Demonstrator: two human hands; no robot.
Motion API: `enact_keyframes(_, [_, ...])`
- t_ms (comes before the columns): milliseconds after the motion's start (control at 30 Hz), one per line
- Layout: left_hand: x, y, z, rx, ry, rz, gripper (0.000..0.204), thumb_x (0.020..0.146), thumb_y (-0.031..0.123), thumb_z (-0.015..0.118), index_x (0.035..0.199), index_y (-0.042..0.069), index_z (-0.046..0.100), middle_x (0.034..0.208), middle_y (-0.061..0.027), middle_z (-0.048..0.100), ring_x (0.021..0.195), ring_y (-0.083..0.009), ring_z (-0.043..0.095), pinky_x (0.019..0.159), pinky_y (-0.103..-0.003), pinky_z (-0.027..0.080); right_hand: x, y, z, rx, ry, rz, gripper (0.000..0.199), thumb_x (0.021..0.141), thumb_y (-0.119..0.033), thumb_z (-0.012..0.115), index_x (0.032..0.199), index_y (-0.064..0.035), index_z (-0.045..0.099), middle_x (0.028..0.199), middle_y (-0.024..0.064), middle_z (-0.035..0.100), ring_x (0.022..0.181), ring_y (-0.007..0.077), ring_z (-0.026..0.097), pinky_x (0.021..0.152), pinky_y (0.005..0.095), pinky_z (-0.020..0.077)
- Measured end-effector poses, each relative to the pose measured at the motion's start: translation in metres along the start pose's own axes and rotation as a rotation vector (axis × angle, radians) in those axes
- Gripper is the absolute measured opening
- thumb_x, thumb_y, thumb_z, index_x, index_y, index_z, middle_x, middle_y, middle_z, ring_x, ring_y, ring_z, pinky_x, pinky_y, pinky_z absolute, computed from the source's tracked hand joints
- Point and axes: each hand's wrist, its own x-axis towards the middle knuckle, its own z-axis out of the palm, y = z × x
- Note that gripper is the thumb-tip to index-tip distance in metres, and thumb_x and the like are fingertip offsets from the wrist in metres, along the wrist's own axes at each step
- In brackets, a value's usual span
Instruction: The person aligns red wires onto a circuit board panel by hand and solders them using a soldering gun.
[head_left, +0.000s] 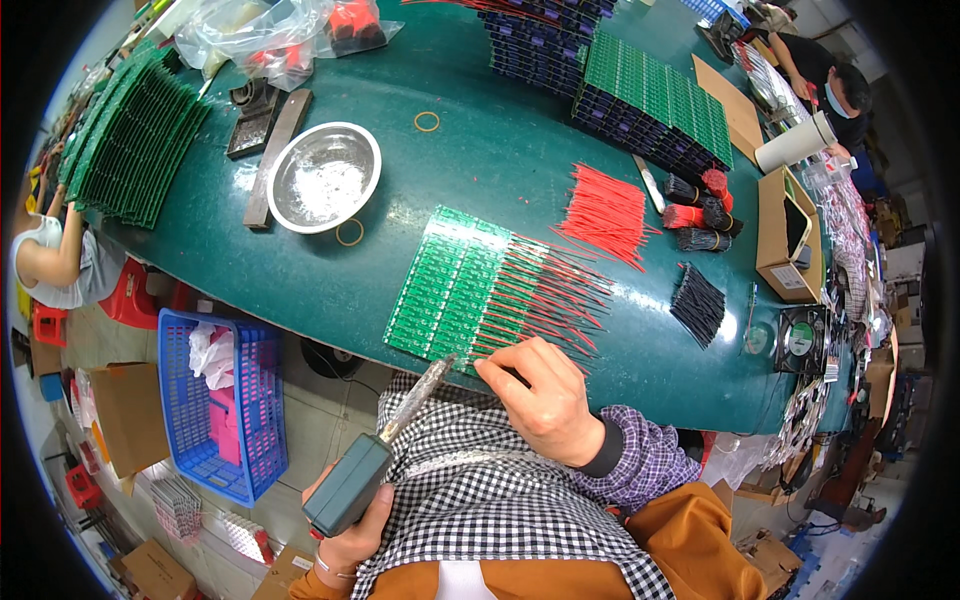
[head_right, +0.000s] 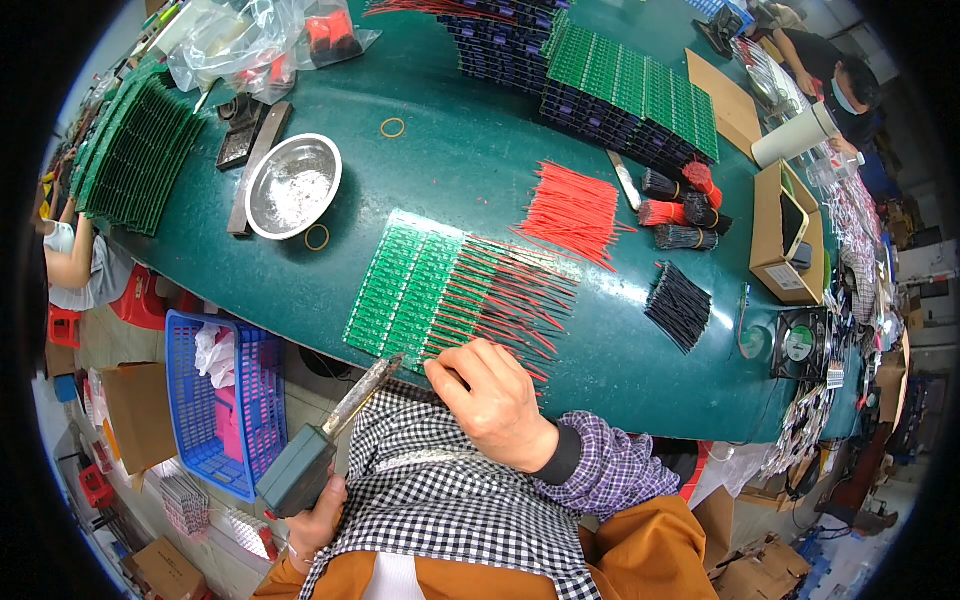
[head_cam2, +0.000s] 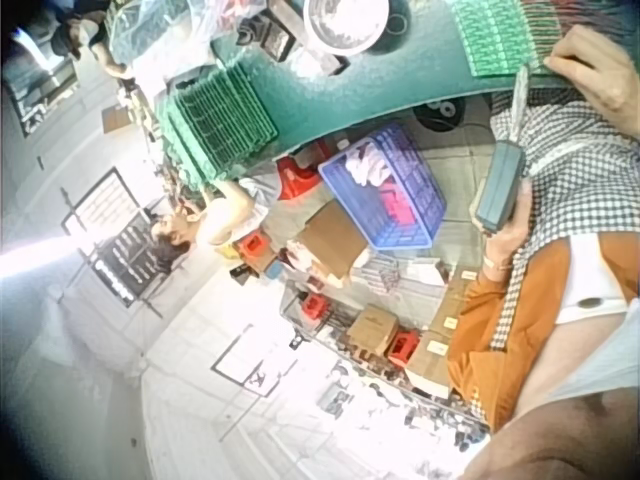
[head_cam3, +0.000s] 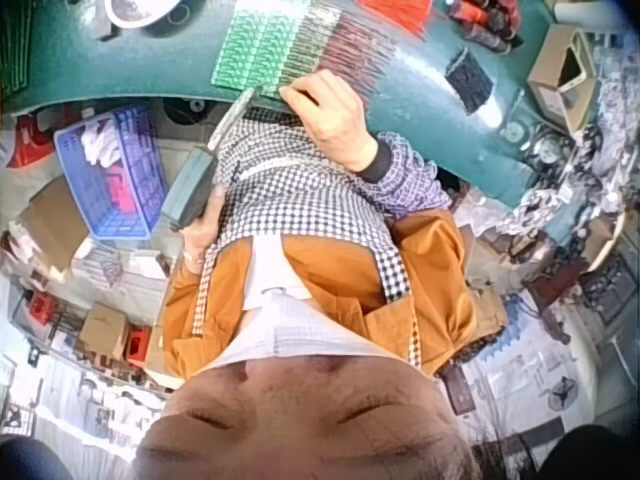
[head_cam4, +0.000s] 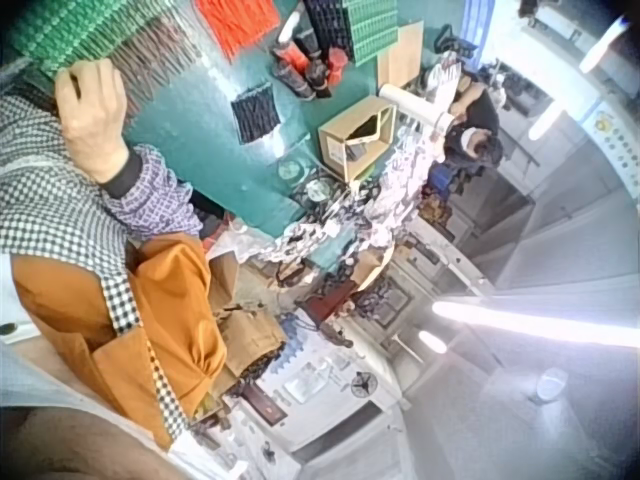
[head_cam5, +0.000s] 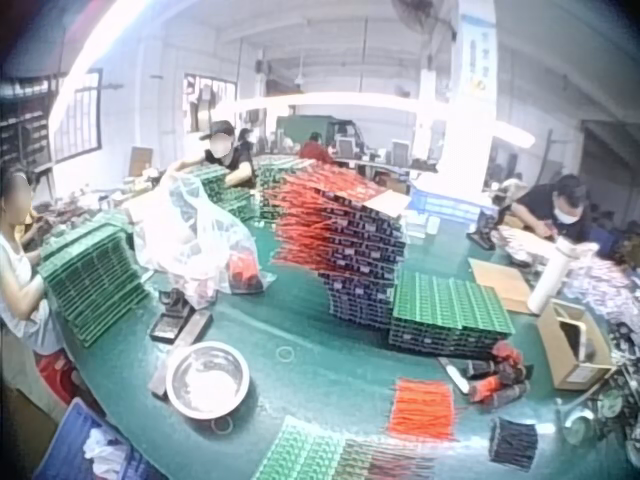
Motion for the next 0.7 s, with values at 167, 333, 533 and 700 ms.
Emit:
enact_keyframes(167, [-0.001, -0.001, -0.001, 0.085, -0.016, 0.039, 0.022, 0.081, 0.007, 0.081, 0.100, -0.003, 0.076, 0.088, -0.0147, 0.072, 0.069, -0.0300, 0.068, 0.063, -0.037, 0.053, 0.000, 0.000, -0.001, -0.003, -0.007, 0.002, 0.030, 0.070, 0.003, 0.074, 0.099, -0.0009, 0.077, 0.091, 0.0070, 0.068, 0.078, 0.0233, 0.067, 0.065, 0.0356, 0.0541])
enact_keyframes(333, [0.002, 0.004, 0.000, -0.018, -0.020, -0.068, 0.025, 0.080, 0.009, 0.082, 0.101, -0.002, 0.076, 0.086, -0.0153, 0.071, 0.068, -0.0304, 0.068, 0.061, -0.037, 0.053, -0.001, 0.000, 0.000, 0.002, -0.002, 0.006, 0.030, 0.070, 0.004, 0.075, 0.099, -0.0009, 0.077, 0.091, 0.0073, 0.068, 0.079, 0.0237, 0.067, 0.065, 0.0357, 0.0541])
enact_keyframes(533, [0.013, 0.009, 0.005, 0.071, -0.022, 0.157, 0.024, 0.079, 0.008, 0.082, 0.100, -0.002, 0.076, 0.085, -0.0153, 0.071, 0.065, -0.0305, 0.067, 0.060, -0.038, 0.053, 0.000, -0.001, 0.000, 0.011, -0.001, 0.009, 0.031, 0.069, 0.004, 0.075, 0.100, -0.0006, 0.077, 0.090, 0.0075, 0.068, 0.078, 0.0240, 0.067, 0.065, 0.0362, 0.0543])
enact_keyframes(700, [0.014, 0.010, 0.005, 0.067, -0.035, 0.122, 0.023, 0.079, 0.007, 0.082, 0.099, -0.002, 0.076, 0.085, -0.0149, 0.071, 0.066, -0.0306, 0.068, 0.061, -0.038, 0.053, -0.001, 0.000, 0.001, 0.011, 0.001, 0.009, 0.031, 0.069, 0.004, 0.075, 0.100, -0.0004, 0.076, 0.089, 0.0075, 0.068, 0.077, 0.0240, 0.067, 0.064, 0.0363, 0.0543])
